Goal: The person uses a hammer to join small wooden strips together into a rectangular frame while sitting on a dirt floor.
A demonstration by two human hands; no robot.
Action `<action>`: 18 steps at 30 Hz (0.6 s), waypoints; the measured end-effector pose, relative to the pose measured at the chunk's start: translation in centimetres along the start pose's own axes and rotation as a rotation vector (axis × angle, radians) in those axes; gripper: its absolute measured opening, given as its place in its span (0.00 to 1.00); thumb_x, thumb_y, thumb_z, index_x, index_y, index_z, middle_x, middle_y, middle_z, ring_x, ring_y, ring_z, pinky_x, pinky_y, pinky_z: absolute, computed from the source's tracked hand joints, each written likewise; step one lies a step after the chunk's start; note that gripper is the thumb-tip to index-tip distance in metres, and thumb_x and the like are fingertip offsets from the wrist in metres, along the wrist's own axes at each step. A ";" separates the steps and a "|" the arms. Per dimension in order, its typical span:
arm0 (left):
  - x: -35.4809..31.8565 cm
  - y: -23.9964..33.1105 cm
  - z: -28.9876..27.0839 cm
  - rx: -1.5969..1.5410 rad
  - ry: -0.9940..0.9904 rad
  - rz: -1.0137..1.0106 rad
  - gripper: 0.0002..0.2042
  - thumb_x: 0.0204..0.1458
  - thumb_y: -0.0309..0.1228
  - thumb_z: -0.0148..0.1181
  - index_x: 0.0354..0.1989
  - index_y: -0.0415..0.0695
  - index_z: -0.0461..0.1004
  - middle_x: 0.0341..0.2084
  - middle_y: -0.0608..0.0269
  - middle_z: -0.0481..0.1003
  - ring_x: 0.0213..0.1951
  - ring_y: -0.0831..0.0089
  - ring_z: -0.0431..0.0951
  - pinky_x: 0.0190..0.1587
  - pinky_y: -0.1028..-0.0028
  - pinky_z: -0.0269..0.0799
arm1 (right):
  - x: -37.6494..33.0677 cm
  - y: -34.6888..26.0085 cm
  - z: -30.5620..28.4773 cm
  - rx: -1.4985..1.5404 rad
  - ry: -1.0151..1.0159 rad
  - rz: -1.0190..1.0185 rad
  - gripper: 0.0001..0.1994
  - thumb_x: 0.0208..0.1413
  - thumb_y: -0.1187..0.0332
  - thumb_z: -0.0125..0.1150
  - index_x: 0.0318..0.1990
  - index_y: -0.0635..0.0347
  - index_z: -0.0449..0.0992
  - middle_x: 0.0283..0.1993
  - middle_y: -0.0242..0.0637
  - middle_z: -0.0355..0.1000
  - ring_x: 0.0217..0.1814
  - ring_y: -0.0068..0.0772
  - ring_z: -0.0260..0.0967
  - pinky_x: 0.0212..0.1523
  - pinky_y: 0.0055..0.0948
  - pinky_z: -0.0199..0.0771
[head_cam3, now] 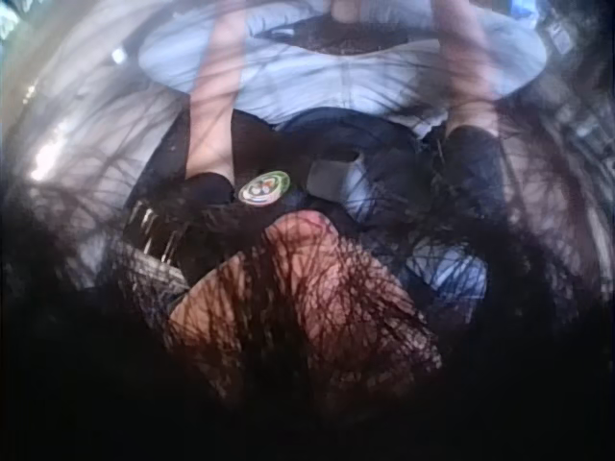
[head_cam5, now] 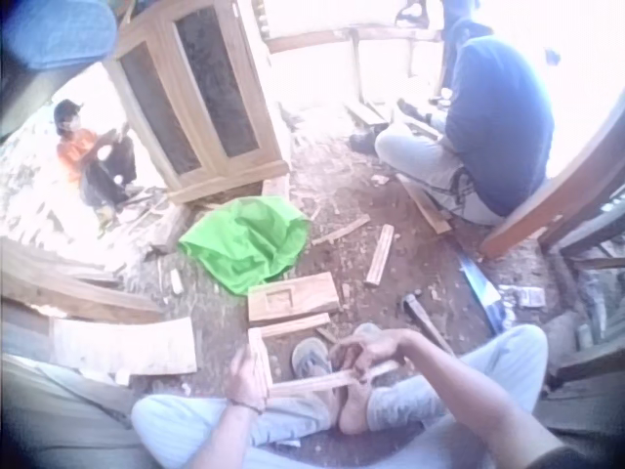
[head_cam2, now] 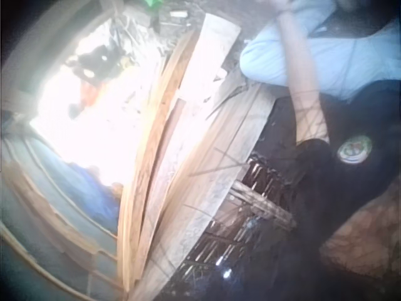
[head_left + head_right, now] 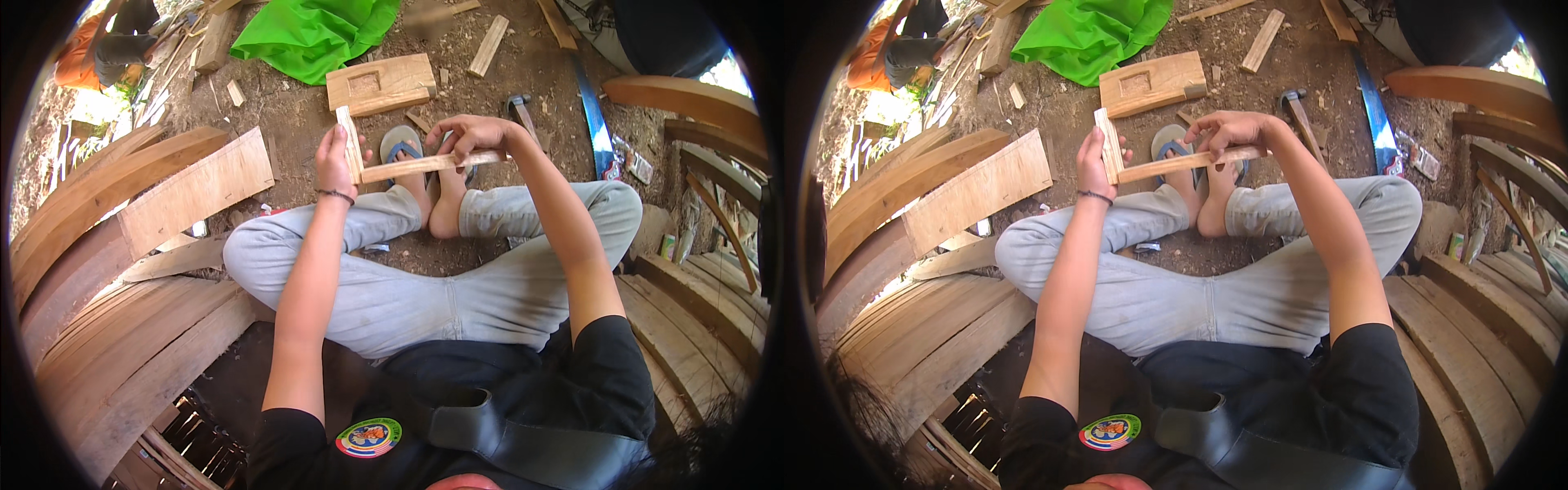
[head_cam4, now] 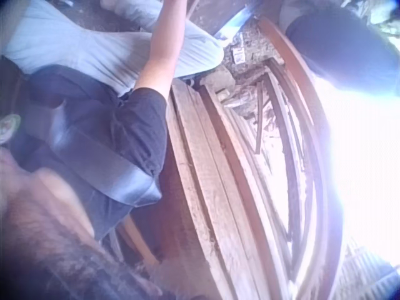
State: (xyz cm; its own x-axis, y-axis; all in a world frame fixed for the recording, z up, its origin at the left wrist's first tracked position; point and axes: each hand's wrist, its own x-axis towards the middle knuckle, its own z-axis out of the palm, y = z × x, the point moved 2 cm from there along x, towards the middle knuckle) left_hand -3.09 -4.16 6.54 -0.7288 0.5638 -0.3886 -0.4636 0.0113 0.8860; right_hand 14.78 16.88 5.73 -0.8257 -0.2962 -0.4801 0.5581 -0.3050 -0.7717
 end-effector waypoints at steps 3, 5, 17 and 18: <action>5.5 -0.2 -0.6 0.031 0.029 -0.003 0.16 0.60 0.43 0.54 0.46 0.42 0.73 0.32 0.62 0.76 0.31 0.74 0.77 0.31 0.71 0.77 | 3.1 -1.6 -3.9 -0.038 -0.033 0.058 0.26 0.40 0.78 0.61 0.52 0.69 0.69 0.46 0.44 0.76 0.41 0.30 0.76 0.44 0.28 0.79; 10.0 -1.6 -2.5 -0.022 0.045 -0.008 0.18 0.58 0.40 0.58 0.46 0.36 0.75 0.37 0.58 0.79 0.37 0.74 0.77 0.39 0.74 0.73 | 5.3 -3.0 -5.5 -0.108 -0.021 0.065 0.24 0.42 0.78 0.61 0.52 0.69 0.71 0.47 0.40 0.76 0.44 0.27 0.75 0.46 0.27 0.77; 24.8 -4.5 -5.0 0.339 0.144 0.050 0.20 0.56 0.42 0.60 0.45 0.34 0.77 0.41 0.56 0.79 0.42 0.70 0.78 0.48 0.71 0.71 | 15.4 -5.6 -13.8 -0.356 0.031 0.100 0.21 0.55 0.73 0.58 0.59 0.63 0.71 0.53 0.32 0.74 0.53 0.21 0.68 0.58 0.24 0.65; 25.0 -4.4 -4.7 0.465 0.183 0.074 0.20 0.56 0.43 0.60 0.44 0.36 0.78 0.38 0.55 0.80 0.42 0.69 0.78 0.48 0.70 0.71 | 15.9 -5.5 -14.2 -0.408 0.031 0.076 0.21 0.56 0.73 0.58 0.59 0.63 0.71 0.53 0.31 0.74 0.53 0.21 0.68 0.58 0.24 0.65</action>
State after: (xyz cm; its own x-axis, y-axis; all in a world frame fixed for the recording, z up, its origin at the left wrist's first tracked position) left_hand -21.63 6.05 -8.29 -0.8470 0.4235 -0.3213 -0.1639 0.3670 0.9157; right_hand -2.60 26.66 -3.58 -0.7889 -0.2743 -0.5500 0.5446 0.1027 -0.8324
